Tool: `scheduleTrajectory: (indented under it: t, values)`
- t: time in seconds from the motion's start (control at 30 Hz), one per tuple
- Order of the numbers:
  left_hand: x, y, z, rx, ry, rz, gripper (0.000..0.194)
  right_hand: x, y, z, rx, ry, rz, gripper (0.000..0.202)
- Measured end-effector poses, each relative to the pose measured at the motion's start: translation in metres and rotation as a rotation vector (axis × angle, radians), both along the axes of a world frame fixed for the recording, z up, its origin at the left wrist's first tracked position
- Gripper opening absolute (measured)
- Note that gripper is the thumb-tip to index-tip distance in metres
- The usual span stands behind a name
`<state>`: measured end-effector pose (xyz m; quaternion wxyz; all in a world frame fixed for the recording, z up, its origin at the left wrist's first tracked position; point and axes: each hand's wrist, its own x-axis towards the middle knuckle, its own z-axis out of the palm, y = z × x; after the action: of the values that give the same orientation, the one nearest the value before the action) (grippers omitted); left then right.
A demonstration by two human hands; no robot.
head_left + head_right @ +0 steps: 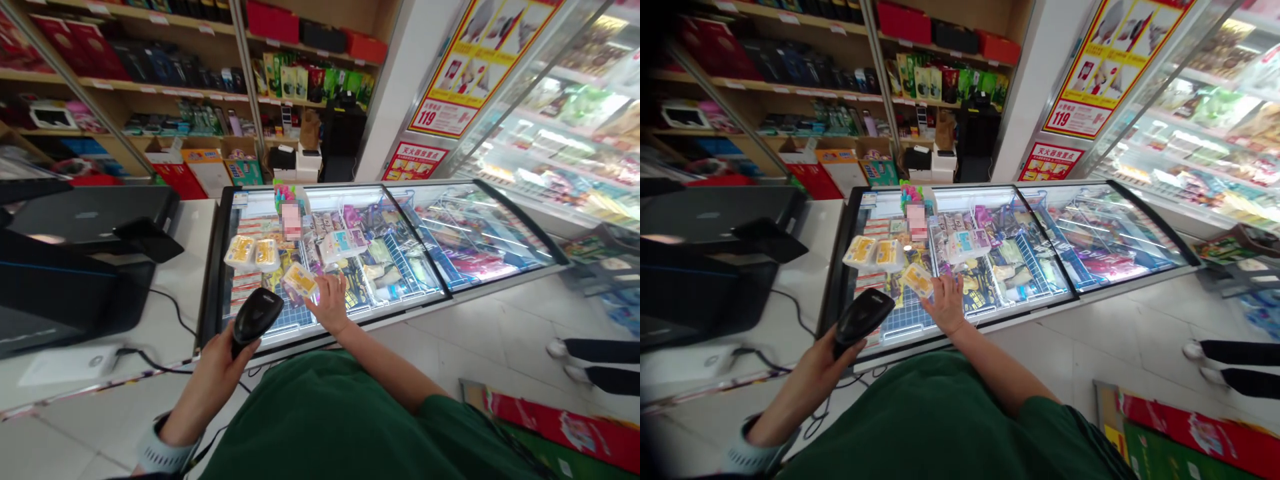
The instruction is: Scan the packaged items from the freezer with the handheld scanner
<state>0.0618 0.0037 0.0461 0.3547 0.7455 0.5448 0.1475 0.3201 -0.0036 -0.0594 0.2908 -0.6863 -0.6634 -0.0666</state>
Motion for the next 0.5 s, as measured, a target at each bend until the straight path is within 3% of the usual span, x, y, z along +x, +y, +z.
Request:
scheduleTrajectory:
  t: [0.23, 0.5]
  values:
    - [0.047, 0.006, 0.006, 0.038, -0.021, -0.142, 0.039, 0.021, -0.016, 0.011, 0.049, -0.034, -0.049, 0.051]
    - [0.070, 0.006, 0.003, 0.012, -0.004, -0.213, 0.038, 0.043, -0.023, 0.013, 0.073, -0.005, -0.069, 0.050]
